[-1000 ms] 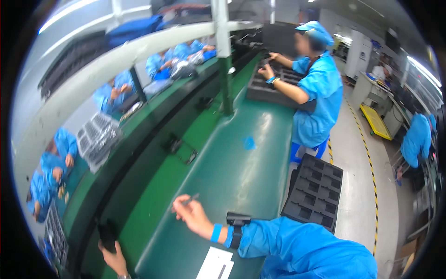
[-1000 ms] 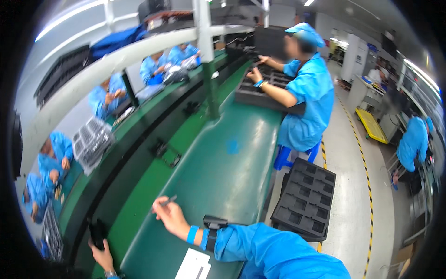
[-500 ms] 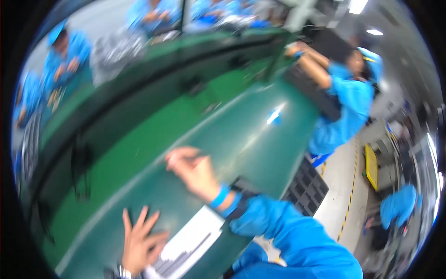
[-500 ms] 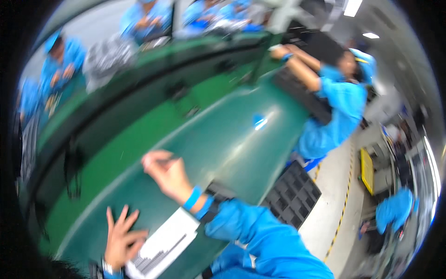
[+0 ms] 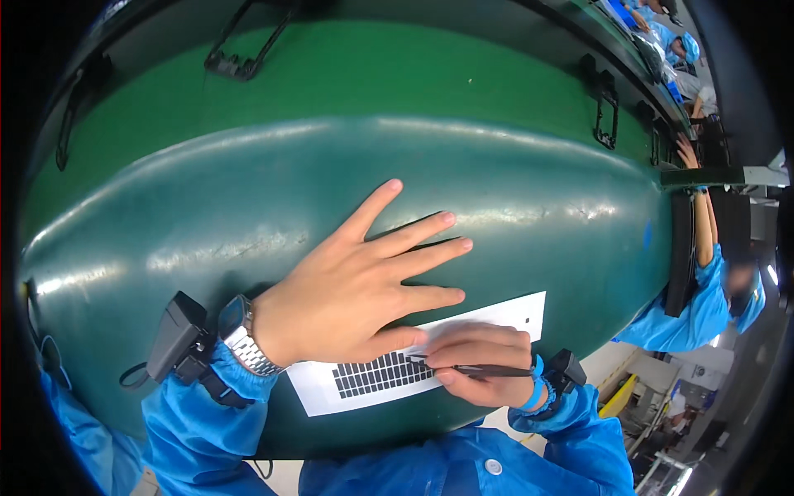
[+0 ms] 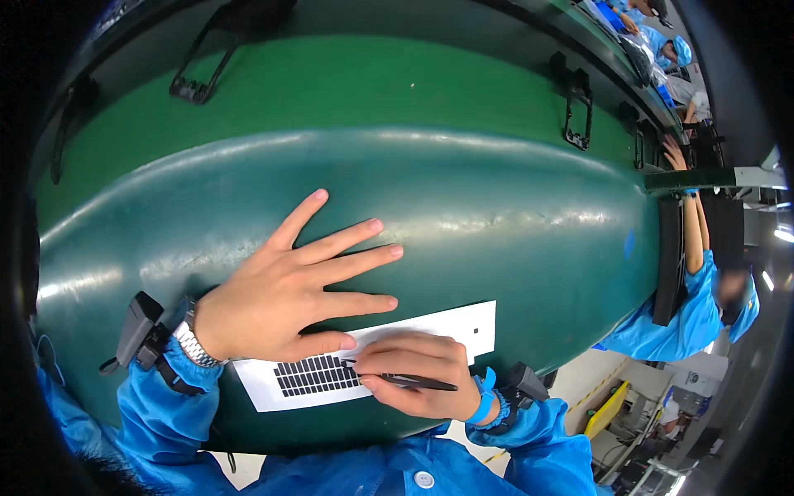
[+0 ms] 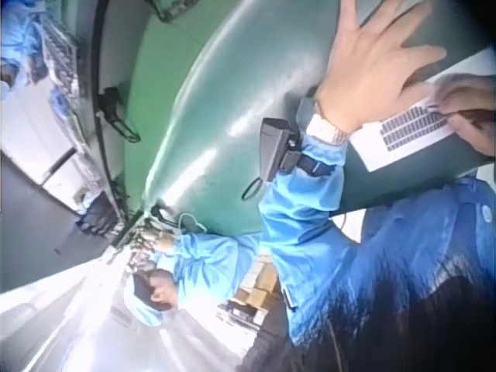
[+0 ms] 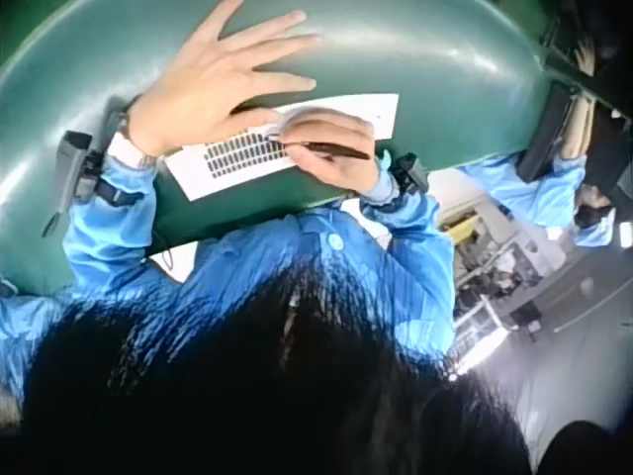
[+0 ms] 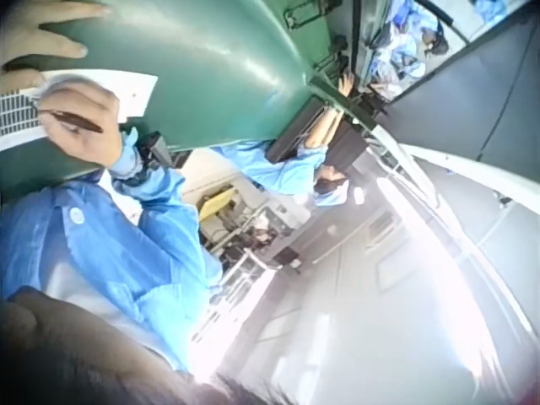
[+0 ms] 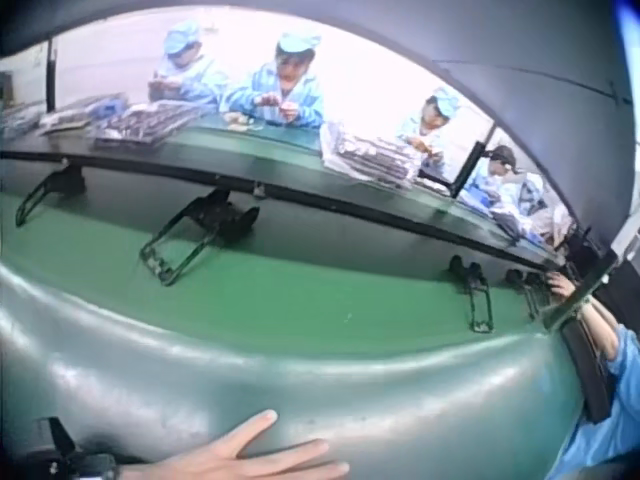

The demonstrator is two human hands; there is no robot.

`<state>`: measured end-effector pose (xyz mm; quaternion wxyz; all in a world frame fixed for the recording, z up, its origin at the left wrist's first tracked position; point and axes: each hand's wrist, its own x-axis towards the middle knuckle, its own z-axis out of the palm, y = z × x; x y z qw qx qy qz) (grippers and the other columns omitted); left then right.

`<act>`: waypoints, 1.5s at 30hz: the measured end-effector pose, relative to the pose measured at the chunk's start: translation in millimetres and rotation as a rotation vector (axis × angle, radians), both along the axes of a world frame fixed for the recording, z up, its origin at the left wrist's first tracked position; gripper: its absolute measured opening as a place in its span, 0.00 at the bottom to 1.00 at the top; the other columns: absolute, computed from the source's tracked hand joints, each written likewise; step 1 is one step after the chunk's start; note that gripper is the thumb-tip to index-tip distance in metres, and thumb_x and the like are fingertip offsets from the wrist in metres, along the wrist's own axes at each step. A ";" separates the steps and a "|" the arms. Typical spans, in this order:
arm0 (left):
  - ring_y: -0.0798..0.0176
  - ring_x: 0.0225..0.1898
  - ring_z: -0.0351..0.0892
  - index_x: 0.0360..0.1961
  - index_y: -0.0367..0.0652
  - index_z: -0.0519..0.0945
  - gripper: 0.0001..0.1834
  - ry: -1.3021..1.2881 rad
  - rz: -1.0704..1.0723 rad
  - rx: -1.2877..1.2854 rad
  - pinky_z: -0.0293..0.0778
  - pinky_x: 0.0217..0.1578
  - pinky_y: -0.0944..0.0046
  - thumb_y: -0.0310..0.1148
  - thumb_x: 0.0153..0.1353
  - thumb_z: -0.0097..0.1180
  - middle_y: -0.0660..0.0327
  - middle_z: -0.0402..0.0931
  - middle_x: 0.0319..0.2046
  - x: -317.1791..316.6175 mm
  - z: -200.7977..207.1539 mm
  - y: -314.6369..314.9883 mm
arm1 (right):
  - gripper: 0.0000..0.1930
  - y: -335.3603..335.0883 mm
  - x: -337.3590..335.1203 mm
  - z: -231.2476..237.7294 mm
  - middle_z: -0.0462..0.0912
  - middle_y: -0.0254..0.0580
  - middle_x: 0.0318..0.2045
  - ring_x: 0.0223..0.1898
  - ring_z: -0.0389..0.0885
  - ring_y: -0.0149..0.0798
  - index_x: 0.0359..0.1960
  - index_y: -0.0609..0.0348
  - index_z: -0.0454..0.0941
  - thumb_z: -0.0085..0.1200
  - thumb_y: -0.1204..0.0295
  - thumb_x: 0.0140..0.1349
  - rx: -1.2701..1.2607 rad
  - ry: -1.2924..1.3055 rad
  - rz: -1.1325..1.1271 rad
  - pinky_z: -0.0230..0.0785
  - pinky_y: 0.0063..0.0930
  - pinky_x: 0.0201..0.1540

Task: Assembling small electronic housing parts using tweezers at a production workstation.

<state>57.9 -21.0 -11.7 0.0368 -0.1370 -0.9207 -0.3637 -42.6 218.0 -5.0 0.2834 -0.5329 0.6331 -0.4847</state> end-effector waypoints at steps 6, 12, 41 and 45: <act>0.55 0.80 0.56 0.60 0.63 0.84 0.33 0.020 -0.046 0.010 0.35 0.78 0.29 0.49 0.50 0.75 0.64 0.66 0.75 -7.7 -3.8 -0.7 | 0.09 3.2 -7.6 -2.9 0.89 0.48 0.35 0.36 0.90 0.46 0.38 0.65 0.88 0.69 0.81 0.54 0.023 0.001 -0.021 0.84 0.36 0.41; 0.54 0.80 0.56 0.59 0.61 0.85 0.33 0.011 -0.047 0.019 0.36 0.78 0.29 0.47 0.48 0.77 0.63 0.67 0.75 -9.7 -3.5 -0.7 | 0.08 2.0 -10.6 0.3 0.88 0.47 0.35 0.35 0.90 0.46 0.36 0.64 0.88 0.69 0.81 0.53 0.030 0.053 -0.014 0.84 0.36 0.40; 0.51 0.80 0.55 0.59 0.67 0.86 0.34 -0.046 -0.088 -0.080 0.36 0.77 0.28 0.51 0.47 0.77 0.63 0.64 0.77 -25.1 16.3 -0.2 | 0.05 8.9 -36.0 33.6 0.90 0.51 0.37 0.40 0.91 0.46 0.39 0.67 0.88 0.65 0.79 0.63 -0.038 -0.355 -0.143 0.83 0.37 0.45; 0.48 0.80 0.55 0.58 0.59 0.87 0.33 -0.102 -0.086 -0.144 0.36 0.77 0.29 0.54 0.49 0.75 0.62 0.68 0.75 -21.6 28.7 -3.4 | 0.06 -13.6 -75.8 55.4 0.90 0.50 0.40 0.42 0.90 0.42 0.42 0.68 0.87 0.65 0.80 0.64 -0.211 -0.154 -0.146 0.83 0.35 0.48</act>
